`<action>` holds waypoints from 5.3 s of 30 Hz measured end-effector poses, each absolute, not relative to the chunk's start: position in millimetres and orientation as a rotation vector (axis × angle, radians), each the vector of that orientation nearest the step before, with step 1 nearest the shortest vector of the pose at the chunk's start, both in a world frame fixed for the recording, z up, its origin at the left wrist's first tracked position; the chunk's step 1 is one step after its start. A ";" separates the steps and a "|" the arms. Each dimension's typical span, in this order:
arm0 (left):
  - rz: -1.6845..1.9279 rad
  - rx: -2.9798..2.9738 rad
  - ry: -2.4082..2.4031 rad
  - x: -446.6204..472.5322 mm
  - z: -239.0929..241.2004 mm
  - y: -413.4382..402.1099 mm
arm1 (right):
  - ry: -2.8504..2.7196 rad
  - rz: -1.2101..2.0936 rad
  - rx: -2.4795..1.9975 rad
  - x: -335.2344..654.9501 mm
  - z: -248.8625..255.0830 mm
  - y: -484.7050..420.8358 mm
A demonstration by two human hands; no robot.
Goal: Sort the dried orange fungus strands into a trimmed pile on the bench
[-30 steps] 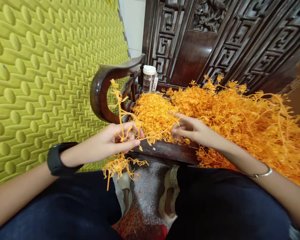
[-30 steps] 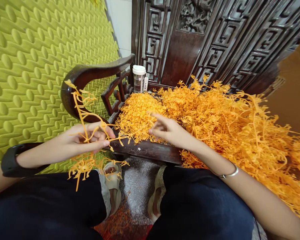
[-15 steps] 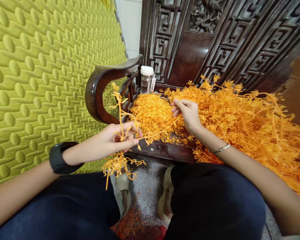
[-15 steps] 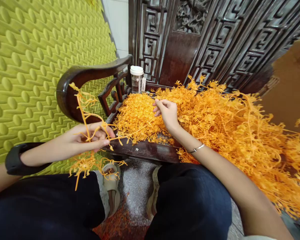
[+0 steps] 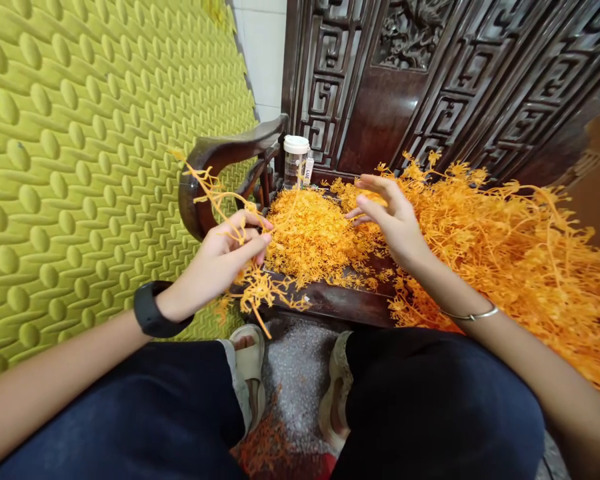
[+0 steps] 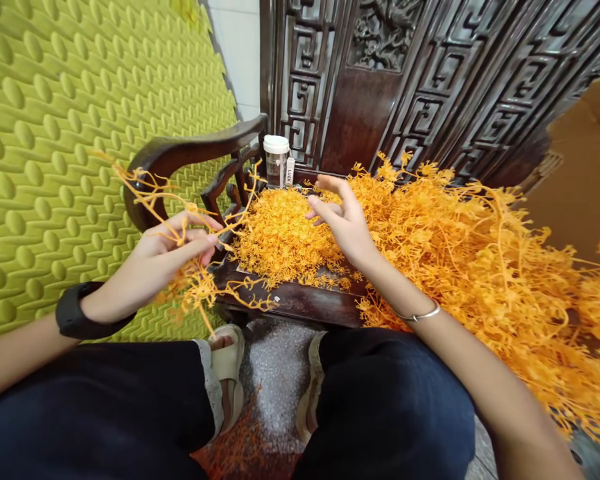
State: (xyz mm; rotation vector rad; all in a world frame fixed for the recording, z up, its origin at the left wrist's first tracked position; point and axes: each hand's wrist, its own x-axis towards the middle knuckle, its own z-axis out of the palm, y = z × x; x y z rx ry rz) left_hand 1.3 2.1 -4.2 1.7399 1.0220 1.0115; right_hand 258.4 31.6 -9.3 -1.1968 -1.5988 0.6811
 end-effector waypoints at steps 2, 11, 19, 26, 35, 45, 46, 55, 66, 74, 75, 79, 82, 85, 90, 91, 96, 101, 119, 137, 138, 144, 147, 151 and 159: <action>1.063 1.698 1.003 4.4 -4.7 1.7 | -1.575 0.585 -1.185 261.8 -1.7 24.1; 1.066 1.636 0.837 24.1 1.9 -6.4 | -2.329 0.969 -0.982 212.2 5.6 -10.2; 0.946 1.676 0.816 31.2 0.1 1.1 | -2.446 0.980 -0.902 205.1 -10.8 2.1; 0.805 1.699 0.880 30.5 -5.7 4.3 | -2.522 1.114 -0.879 219.6 -6.1 1.9; 0.700 1.737 0.930 21.7 -5.7 8.7 | -2.408 1.402 -0.904 229.3 -8.4 3.2; 0.578 1.792 0.919 13.8 -8.5 2.9 | -2.370 1.601 -0.907 236.0 -9.6 -5.8; 0.568 1.796 0.918 13.5 -8.4 2.4 | -2.372 1.612 -0.906 236.4 -9.5 -6.7; 0.549 1.845 0.898 11.9 2.1 -12.8 | -2.348 1.663 -0.889 239.9 -2.6 -18.2; 0.556 1.877 0.878 13.1 10.0 -26.9 | -2.333 1.727 -0.833 239.5 -0.7 -28.8; 0.569 1.895 0.890 12.2 9.2 -32.3 | -2.282 1.795 -0.950 239.1 -2.7 -32.9; 0.569 1.901 0.892 11.8 8.9 -32.8 | -2.280 1.796 -0.958 238.7 -2.3 -33.7; 0.566 1.940 0.893 9.4 7.6 -35.5 | -2.268 1.840 -0.938 237.2 -1.8 -36.7; 0.570 1.934 0.891 7.8 6.3 -37.3 | -2.259 1.872 -0.913 237.2 -2.7 -38.4; 0.557 1.918 0.881 7.4 5.3 -37.4 | -2.290 1.847 -0.928 237.4 -2.9 -39.7; 0.562 1.958 0.857 7.2 6.0 -36.0 | -2.318 1.816 -0.973 237.0 -2.0 -40.7; 0.557 1.969 0.855 7.0 6.2 -35.8 | -2.328 1.812 -0.953 237.0 -2.2 -40.6; 0.555 1.975 0.821 5.9 4.3 -31.1 | -2.382 1.627 -0.894 236.7 -3.6 -37.5; 0.578 1.802 0.883 6.2 -2.1 -21.0 | -2.493 1.153 -0.810 233.5 -3.5 -32.3; 0.528 1.742 0.802 16.0 -10.3 -19.0 | -2.696 0.565 -0.943 220.7 -10.4 -27.0; 0.280 1.969 0.657 9.4 2.1 -28.3 | -2.689 0.993 -0.569 222.3 -0.8 -33.9; 0.285 1.989 0.650 9.3 2.8 -29.9 | -2.689 1.021 -0.564 222.2 0.3 -35.3; 0.292 1.920 0.689 -8.0 4.9 -26.9 | -2.770 0.941 -0.853 260.8 -4.7 -28.9; 0.484 1.860 0.866 -21.2 -1.2 -19.1 | -2.661 0.735 -1.158 293.0 -12.5 -19.4; 0.538 1.846 0.955 -26.7 -8.3 -12.2 | -2.571 0.800 -1.294 304.5 -19.9 -12.5; 0.593 1.815 0.921 -5.9 -3.4 -6.3 | -1.339 1.291 -1.133 265.4 -32.4 20.6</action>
